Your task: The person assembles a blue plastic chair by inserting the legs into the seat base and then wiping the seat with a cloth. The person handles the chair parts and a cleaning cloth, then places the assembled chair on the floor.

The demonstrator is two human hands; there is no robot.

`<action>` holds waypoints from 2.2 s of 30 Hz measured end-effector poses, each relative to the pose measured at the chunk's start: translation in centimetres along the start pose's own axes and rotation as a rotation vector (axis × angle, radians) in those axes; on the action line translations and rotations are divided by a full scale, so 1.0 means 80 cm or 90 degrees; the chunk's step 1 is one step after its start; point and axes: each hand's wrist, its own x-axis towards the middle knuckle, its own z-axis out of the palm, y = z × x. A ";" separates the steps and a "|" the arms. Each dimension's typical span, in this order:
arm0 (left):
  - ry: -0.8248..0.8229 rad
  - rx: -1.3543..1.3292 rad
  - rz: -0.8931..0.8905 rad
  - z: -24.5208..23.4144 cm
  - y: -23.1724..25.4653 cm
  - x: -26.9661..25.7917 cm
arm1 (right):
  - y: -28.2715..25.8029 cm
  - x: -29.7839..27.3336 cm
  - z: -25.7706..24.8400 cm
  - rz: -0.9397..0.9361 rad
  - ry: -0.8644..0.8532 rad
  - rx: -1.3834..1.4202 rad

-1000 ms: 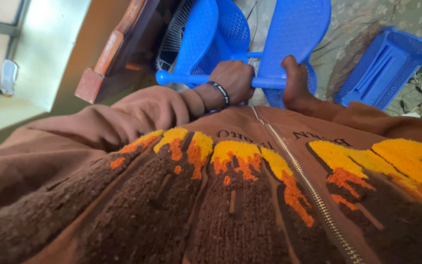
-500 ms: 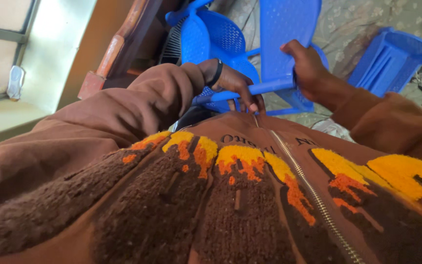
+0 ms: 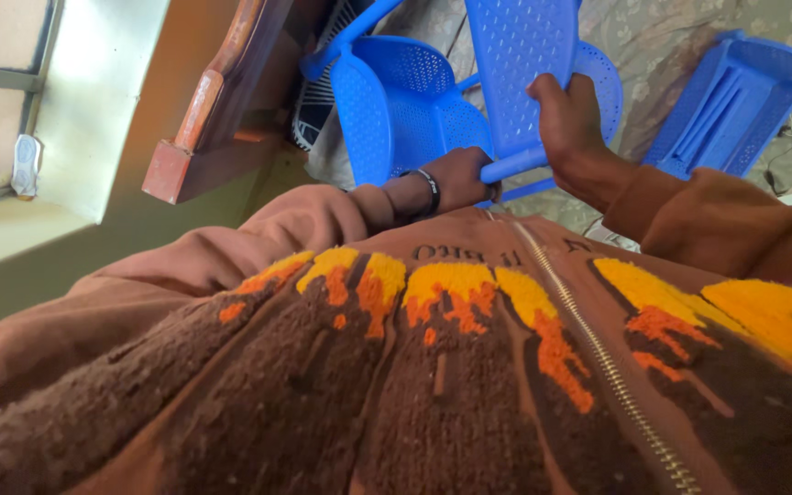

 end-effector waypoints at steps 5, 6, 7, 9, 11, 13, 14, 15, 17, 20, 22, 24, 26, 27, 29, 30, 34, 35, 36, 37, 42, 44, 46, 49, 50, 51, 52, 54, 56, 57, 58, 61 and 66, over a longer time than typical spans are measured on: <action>0.057 0.069 -0.012 0.003 0.002 -0.010 | 0.013 -0.003 0.008 -0.005 0.044 -0.024; 0.063 0.074 -0.018 0.002 0.003 -0.011 | 0.015 -0.001 0.010 -0.005 0.051 -0.026; 0.067 0.080 -0.026 0.000 0.003 -0.013 | 0.017 -0.001 0.012 -0.004 0.046 -0.014; 0.072 0.089 -0.020 -0.003 0.005 -0.015 | 0.024 0.001 0.012 0.000 0.038 0.010; 0.071 0.104 -0.008 -0.006 0.007 -0.015 | 0.032 0.002 0.010 0.017 0.060 0.014; 0.069 0.126 0.005 -0.013 0.007 -0.018 | 0.041 0.004 0.011 0.030 0.089 0.000; 0.075 0.130 0.015 -0.016 0.006 -0.020 | 0.045 0.006 0.014 0.035 0.108 -0.015; 0.080 0.134 0.024 -0.019 0.006 -0.023 | 0.049 0.007 0.016 0.041 0.127 -0.030; 0.094 0.139 0.024 -0.023 0.005 -0.028 | 0.055 0.009 0.021 0.053 0.135 -0.016; 0.107 0.144 -0.004 -0.026 0.005 -0.030 | 0.054 0.013 0.024 0.061 0.133 -0.012; 0.108 0.149 -0.025 -0.029 0.009 -0.033 | 0.047 0.015 0.029 0.075 0.115 0.001; 0.129 0.140 0.012 -0.029 0.013 -0.038 | 0.037 0.011 0.028 0.098 0.097 0.026; 0.142 0.124 0.032 -0.035 0.017 -0.042 | 0.026 0.011 0.027 0.115 0.033 0.101; 0.142 0.111 0.028 -0.037 0.018 -0.046 | 0.021 0.010 0.025 0.126 -0.001 0.138; 0.137 0.093 0.025 -0.044 0.023 -0.051 | 0.009 0.013 0.012 0.142 -0.076 0.163; 0.132 0.089 0.026 -0.047 0.027 -0.051 | 0.004 0.015 0.006 0.150 -0.112 0.176; 0.133 0.083 0.015 -0.058 0.043 -0.057 | -0.018 0.047 -0.041 0.022 0.141 0.249; 0.118 0.088 0.017 -0.059 0.047 -0.059 | -0.013 0.055 -0.034 -0.033 0.159 0.261; 0.103 0.092 0.019 -0.059 0.051 -0.060 | -0.005 0.061 -0.024 -0.088 0.178 0.273; 0.084 0.095 0.030 -0.056 0.058 -0.055 | 0.000 0.062 -0.028 -0.146 0.206 0.280; 0.093 0.176 0.030 -0.053 0.062 -0.036 | 0.021 0.036 -0.019 -0.185 0.152 0.149; 0.101 0.156 0.009 -0.043 0.051 -0.052 | 0.017 0.013 -0.004 -0.156 0.120 0.156; 0.110 0.124 0.010 -0.048 0.050 -0.044 | 0.002 0.006 0.007 -0.166 0.120 0.055; -0.045 0.042 0.027 -0.064 0.061 -0.031 | -0.030 0.007 -0.014 -0.164 -0.070 0.172; -0.132 -0.055 0.007 -0.071 0.061 -0.032 | -0.033 0.004 -0.017 -0.142 -0.099 0.142; -0.216 -0.156 -0.016 -0.083 0.058 -0.032 | -0.033 0.002 -0.019 -0.119 -0.131 0.113; -0.298 -0.257 -0.038 -0.091 0.056 -0.034 | -0.029 -0.002 -0.016 -0.096 -0.163 0.084; -0.352 -0.300 -0.057 -0.110 0.058 -0.028 | -0.023 0.001 -0.013 -0.014 -0.171 0.126; -0.425 -0.315 -0.106 -0.122 0.061 -0.020 | -0.014 0.005 -0.008 0.019 -0.166 0.148; -0.474 -0.312 -0.150 -0.120 0.061 -0.016 | -0.006 0.005 -0.006 0.016 -0.157 0.150; -0.521 -0.309 -0.195 -0.117 0.059 -0.013 | 0.001 0.005 -0.006 0.013 -0.148 0.151; -0.570 -0.375 -0.128 -0.101 0.046 -0.011 | 0.015 0.004 -0.007 0.018 -0.115 0.074; -0.240 -0.154 -0.046 -0.050 0.016 -0.006 | 0.027 0.000 -0.003 -0.040 -0.093 0.084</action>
